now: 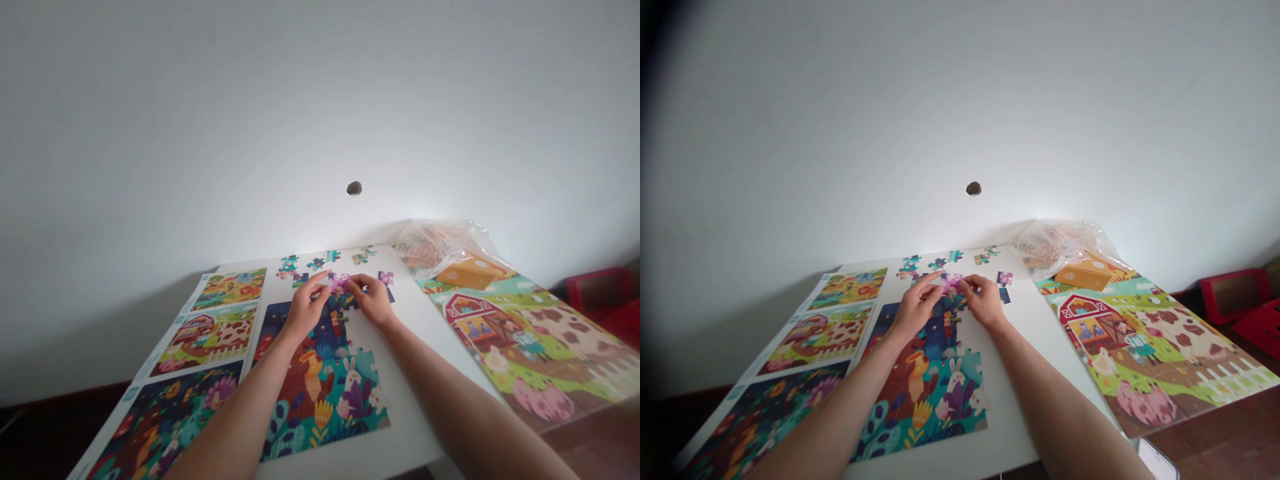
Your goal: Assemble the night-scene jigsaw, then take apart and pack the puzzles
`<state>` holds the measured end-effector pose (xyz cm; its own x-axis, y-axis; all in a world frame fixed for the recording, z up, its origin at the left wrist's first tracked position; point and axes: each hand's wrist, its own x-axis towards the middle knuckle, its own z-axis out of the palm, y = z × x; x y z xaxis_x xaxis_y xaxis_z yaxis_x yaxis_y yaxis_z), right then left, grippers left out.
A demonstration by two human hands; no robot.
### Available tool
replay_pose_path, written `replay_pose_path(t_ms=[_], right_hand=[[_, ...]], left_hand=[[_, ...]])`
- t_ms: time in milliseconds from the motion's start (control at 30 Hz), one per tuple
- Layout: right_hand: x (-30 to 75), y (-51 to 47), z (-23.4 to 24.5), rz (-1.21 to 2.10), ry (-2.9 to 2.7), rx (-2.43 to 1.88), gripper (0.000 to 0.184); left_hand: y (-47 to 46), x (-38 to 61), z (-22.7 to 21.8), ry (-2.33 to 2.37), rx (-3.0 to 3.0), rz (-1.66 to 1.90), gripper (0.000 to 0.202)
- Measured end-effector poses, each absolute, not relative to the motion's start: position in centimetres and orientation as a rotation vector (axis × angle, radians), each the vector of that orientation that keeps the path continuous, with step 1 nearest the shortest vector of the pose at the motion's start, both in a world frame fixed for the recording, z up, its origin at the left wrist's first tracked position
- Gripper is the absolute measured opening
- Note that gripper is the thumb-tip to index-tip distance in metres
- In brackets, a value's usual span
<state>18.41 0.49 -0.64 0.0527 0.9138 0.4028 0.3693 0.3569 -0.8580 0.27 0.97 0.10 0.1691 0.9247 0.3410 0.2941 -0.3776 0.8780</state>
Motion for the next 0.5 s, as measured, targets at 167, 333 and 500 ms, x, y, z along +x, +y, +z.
replay_pose_path(t_ms=[167,333,500], right_hand=[[18.5,0.5,-0.6,0.671,-1.493,-1.144,0.038],[19.1,0.5,-0.2,0.69,-1.51,-1.179,0.021],[19.8,0.5,0.2,0.764,-1.616,-1.216,0.022]], left_hand=[[0.6,0.4,0.4,1.119,1.857,1.164,0.044],[0.5,0.4,0.1,1.052,1.852,1.134,0.034],[0.8,0.3,-0.4,1.058,1.854,1.149,0.025]])
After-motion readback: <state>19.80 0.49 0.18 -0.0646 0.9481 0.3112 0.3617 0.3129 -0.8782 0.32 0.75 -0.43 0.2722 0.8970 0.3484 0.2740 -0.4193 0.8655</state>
